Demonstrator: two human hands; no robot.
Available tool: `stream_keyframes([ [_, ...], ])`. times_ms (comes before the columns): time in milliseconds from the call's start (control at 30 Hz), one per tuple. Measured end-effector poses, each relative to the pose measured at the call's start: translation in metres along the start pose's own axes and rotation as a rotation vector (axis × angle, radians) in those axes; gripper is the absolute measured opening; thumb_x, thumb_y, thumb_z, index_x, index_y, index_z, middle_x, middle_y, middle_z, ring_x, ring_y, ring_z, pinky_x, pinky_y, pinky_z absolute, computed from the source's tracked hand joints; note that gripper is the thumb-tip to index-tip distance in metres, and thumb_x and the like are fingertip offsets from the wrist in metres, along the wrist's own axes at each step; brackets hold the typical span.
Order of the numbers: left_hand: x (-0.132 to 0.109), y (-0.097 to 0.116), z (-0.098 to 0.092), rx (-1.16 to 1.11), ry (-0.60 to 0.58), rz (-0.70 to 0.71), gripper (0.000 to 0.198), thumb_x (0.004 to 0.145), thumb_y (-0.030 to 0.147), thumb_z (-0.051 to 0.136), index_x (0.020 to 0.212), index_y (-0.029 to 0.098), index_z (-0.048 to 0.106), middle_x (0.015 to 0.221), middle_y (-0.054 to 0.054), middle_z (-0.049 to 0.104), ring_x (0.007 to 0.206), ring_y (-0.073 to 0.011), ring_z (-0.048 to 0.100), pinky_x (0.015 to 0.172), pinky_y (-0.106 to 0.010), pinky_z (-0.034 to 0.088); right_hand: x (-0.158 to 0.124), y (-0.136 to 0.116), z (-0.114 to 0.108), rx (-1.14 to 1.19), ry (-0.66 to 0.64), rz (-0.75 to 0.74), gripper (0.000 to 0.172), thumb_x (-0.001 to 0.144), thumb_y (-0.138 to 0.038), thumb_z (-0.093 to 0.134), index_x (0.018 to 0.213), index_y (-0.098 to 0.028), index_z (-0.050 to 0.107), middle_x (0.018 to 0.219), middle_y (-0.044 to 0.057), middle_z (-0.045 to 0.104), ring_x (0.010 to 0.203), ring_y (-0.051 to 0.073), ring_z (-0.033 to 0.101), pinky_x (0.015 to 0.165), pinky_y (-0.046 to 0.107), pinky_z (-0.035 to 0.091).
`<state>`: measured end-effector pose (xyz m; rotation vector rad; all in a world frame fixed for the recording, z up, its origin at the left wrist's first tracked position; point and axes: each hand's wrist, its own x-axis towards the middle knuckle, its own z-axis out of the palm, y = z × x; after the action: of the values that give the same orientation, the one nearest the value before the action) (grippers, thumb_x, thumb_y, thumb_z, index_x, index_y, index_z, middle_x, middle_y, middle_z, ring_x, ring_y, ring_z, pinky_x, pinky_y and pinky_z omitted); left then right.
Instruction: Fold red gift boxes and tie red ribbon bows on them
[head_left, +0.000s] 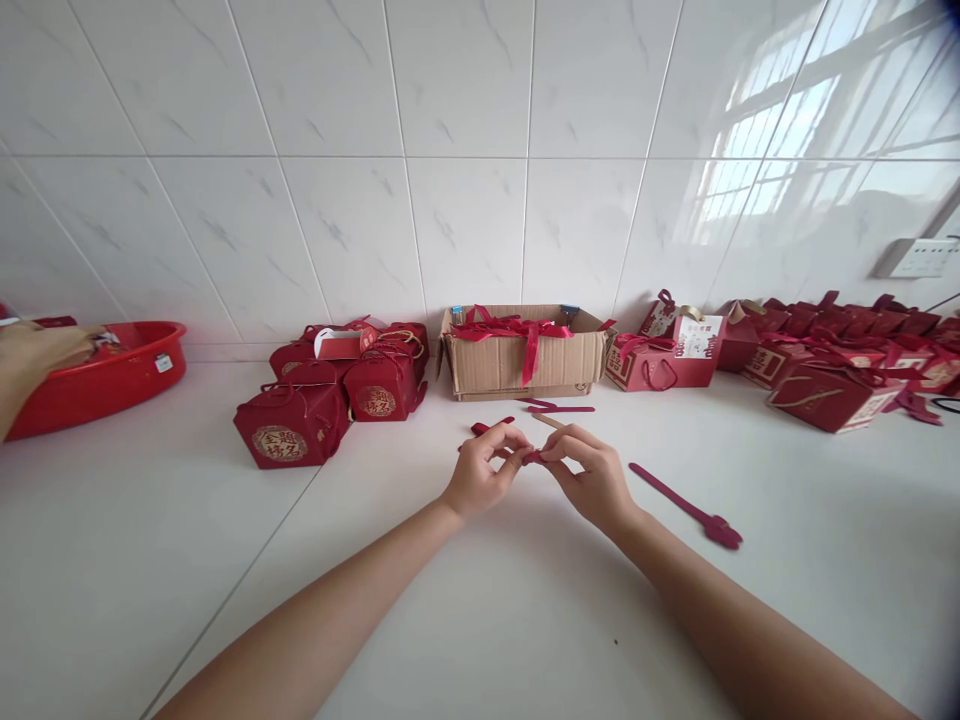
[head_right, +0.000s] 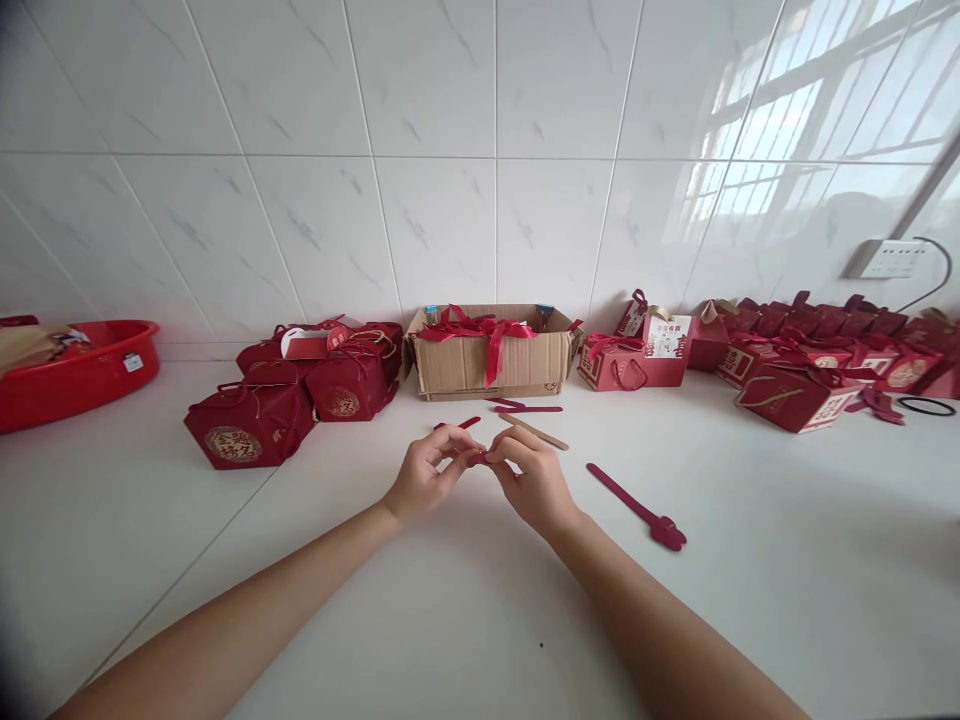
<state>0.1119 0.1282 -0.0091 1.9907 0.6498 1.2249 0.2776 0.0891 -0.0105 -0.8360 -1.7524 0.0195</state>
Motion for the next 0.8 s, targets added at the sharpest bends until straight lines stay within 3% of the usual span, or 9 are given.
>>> stream_keyframes([
  [233,0.001,0.001,-0.003,0.080,-0.039,0.021,0.010,0.087,0.027,0.052,0.087,0.019,0.057,0.084,-0.003,0.063,0.082,-0.0155,0.063,0.075,-0.030,0.054,0.001,0.002,-0.003,-0.004,-0.046,0.005,0.013,0.085,-0.021,0.060,0.073,-0.022,0.063,0.076,0.003,0.063,0.070,0.016,0.062,0.062,0.029,0.052],
  [433,0.005,0.002,-0.011,0.118,-0.106,-0.071,0.013,0.084,0.031,0.058,0.087,0.019,0.061,0.085,-0.003,0.066,0.079,-0.0162,0.065,0.072,-0.029,0.052,0.000,0.007,-0.005,-0.069,-0.117,0.010,0.012,0.085,-0.021,0.061,0.077,-0.024,0.070,0.080,0.004,0.067,0.078,0.019,0.065,0.072,0.035,0.052],
  [533,0.005,0.003,-0.011,0.119,-0.162,-0.079,0.014,0.084,0.028,0.057,0.091,0.019,0.065,0.086,-0.005,0.068,0.080,-0.0165,0.066,0.070,-0.028,0.051,-0.001,0.009,-0.005,-0.075,-0.162,-0.003,0.014,0.085,-0.021,0.061,0.078,-0.025,0.071,0.078,0.003,0.066,0.070,0.017,0.064,0.069,0.034,0.052],
  [633,0.005,0.005,-0.011,0.144,-0.208,-0.061,0.015,0.083,0.026,0.057,0.081,0.019,0.069,0.081,-0.005,0.069,0.079,-0.0169,0.065,0.067,-0.026,0.050,-0.002,0.011,-0.004,-0.072,-0.188,-0.001,0.013,0.084,-0.020,0.062,0.079,-0.024,0.072,0.076,0.003,0.063,0.065,0.015,0.062,0.063,0.031,0.051],
  [800,0.005,0.007,-0.011,0.153,-0.224,-0.052,0.011,0.081,0.022,0.058,0.078,0.018,0.068,0.075,-0.004,0.069,0.074,-0.0165,0.064,0.064,-0.027,0.048,-0.003,0.012,-0.004,-0.104,-0.213,-0.018,0.012,0.082,-0.018,0.064,0.078,-0.024,0.073,0.074,0.003,0.062,0.065,0.015,0.061,0.061,0.030,0.050],
])
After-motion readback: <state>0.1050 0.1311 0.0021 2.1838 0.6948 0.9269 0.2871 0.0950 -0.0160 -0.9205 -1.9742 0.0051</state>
